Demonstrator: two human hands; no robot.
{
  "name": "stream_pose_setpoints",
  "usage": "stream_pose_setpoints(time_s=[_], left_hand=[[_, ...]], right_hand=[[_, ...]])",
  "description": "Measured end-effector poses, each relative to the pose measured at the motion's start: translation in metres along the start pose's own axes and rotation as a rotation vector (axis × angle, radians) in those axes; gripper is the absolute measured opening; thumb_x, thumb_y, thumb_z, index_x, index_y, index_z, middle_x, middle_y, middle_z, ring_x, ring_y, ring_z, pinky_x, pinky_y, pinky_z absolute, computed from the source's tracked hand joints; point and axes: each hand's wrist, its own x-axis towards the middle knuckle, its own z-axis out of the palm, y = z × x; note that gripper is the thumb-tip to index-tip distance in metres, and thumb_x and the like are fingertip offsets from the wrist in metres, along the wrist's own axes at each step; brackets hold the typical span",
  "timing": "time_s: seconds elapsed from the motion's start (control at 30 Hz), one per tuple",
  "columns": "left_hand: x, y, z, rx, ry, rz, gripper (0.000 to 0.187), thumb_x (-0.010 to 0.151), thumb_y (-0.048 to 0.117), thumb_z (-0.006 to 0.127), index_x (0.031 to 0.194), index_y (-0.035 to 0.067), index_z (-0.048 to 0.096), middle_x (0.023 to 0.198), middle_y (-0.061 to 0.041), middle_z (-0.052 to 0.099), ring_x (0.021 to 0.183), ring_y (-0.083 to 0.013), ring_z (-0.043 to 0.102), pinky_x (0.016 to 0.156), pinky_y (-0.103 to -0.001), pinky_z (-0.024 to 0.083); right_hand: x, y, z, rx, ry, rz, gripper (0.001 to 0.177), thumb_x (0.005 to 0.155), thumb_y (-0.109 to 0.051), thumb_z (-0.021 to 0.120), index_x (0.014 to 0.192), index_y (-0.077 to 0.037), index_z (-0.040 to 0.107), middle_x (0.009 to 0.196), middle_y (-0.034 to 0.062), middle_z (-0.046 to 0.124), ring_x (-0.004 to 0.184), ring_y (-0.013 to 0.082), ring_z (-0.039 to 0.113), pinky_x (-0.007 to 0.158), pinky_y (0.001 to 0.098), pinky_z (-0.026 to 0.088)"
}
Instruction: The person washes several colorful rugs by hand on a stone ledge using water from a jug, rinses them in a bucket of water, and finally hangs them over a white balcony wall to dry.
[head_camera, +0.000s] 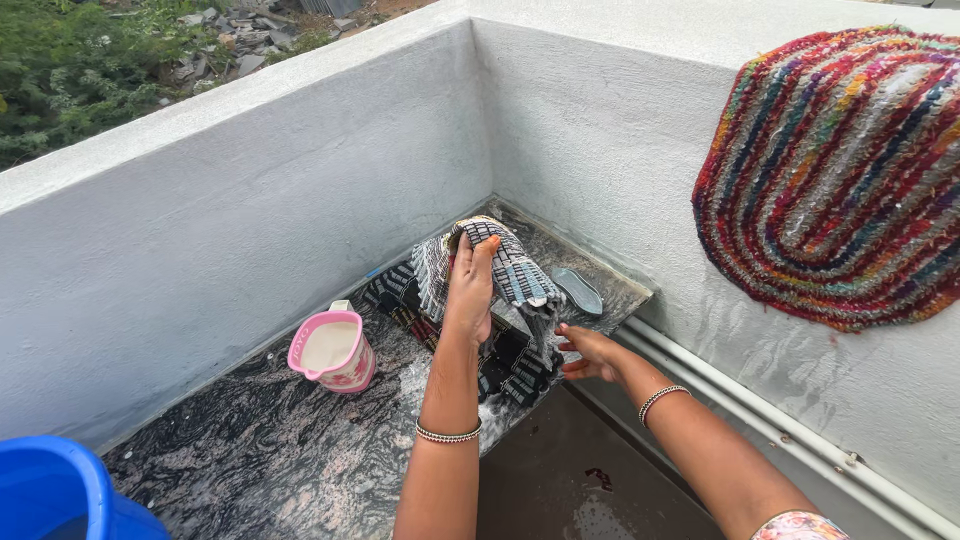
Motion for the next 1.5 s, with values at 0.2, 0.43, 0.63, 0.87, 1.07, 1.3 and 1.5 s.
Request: stream_pose_setpoints(time_s=[0.2, 0.43, 0.63, 0.87, 1.07, 1.3, 1.5], left_hand=[[-0.033, 0.018, 0.079, -0.195, -0.241, -0.01, 0.043, 0.106, 0.026, 0.052, 0.144, 0.008, 0.047, 0.122, -0.003, 0.061, 0.113, -0.0109, 0.057, 0.101, -0.027, 0.048], [-0.091, -0.012, 0.14, 0.005, -0.601, -0.305, 0.029, 0.102, 0.016, 0.058, 0.127, 0.001, 0.061, 0.109, -0.003, 0.066, 0.101, -0.0129, 0.059, 0.09, -0.031, 0.048], [-0.144, -0.133, 0.177, 0.453, -0.921, -0.494, 0.037, 0.095, 0.023, 0.059, 0.123, 0.0, 0.067, 0.12, -0.009, 0.073, 0.11, -0.0124, 0.062, 0.1, -0.03, 0.045], [-0.239, -0.329, 0.253, 1.011, -1.117, -0.903, 0.066, 0.09, 0.044, 0.059, 0.141, 0.004, 0.047, 0.136, -0.02, 0.06, 0.114, -0.0373, 0.063, 0.09, -0.06, 0.049], [-0.37, -0.502, 0.284, 0.714, -1.172, -1.009, 0.059, 0.087, 0.038, 0.061, 0.132, -0.001, 0.062, 0.129, -0.028, 0.068, 0.101, -0.0365, 0.072, 0.082, -0.056, 0.064], [-0.45, -0.563, 0.306, 0.923, -1.398, -0.627, 0.069, 0.084, 0.033, 0.074, 0.146, 0.008, 0.053, 0.141, -0.021, 0.061, 0.126, -0.0317, 0.062, 0.105, -0.038, 0.047], [-0.473, -0.582, 0.291, 1.033, -1.6, -0.548, 0.1, 0.067, 0.031, 0.091, 0.151, 0.011, 0.041, 0.142, -0.021, 0.057, 0.131, -0.0361, 0.057, 0.108, -0.04, 0.045]], right_hand=[[-0.077, 0.015, -0.038, 0.51, -0.255, -0.078, 0.085, 0.103, -0.066, 0.023, 0.139, 0.004, 0.055, 0.13, 0.0259, 0.065, 0.111, 0.0343, 0.069, 0.094, 0.0434, 0.061], [-0.163, 0.159, -0.149, 0.693, 0.005, -0.109, 0.042, 0.106, -0.036, 0.049, 0.126, -0.004, 0.065, 0.106, 0.0115, 0.071, 0.09, 0.0215, 0.069, 0.085, 0.0464, 0.062], [-0.292, 0.312, -0.22, 0.671, 0.376, 0.107, 0.038, 0.104, -0.024, 0.047, 0.116, 0.004, 0.07, 0.101, 0.0159, 0.078, 0.079, 0.0195, 0.076, 0.071, 0.038, 0.063], [-0.369, 0.481, -0.236, 0.352, 0.6, 0.249, 0.028, 0.095, -0.016, 0.048, 0.097, 0.003, 0.069, 0.085, 0.013, 0.07, 0.064, 0.0216, 0.067, 0.053, 0.0396, 0.056], [-0.414, 0.54, -0.218, 0.549, 0.825, 0.367, 0.032, 0.097, -0.019, 0.044, 0.105, -0.003, 0.071, 0.09, 0.0143, 0.074, 0.07, 0.0218, 0.071, 0.062, 0.0425, 0.057], [-0.401, 0.592, -0.191, 0.632, 1.2, 0.301, 0.03, 0.102, -0.03, 0.052, 0.103, -0.008, 0.072, 0.091, 0.0091, 0.075, 0.071, 0.0145, 0.066, 0.058, 0.0332, 0.05], [-0.347, 0.648, -0.166, 1.145, 1.241, 0.266, 0.021, 0.102, -0.026, 0.057, 0.105, -0.005, 0.061, 0.085, 0.0063, 0.061, 0.072, 0.0208, 0.064, 0.055, 0.0368, 0.055]])
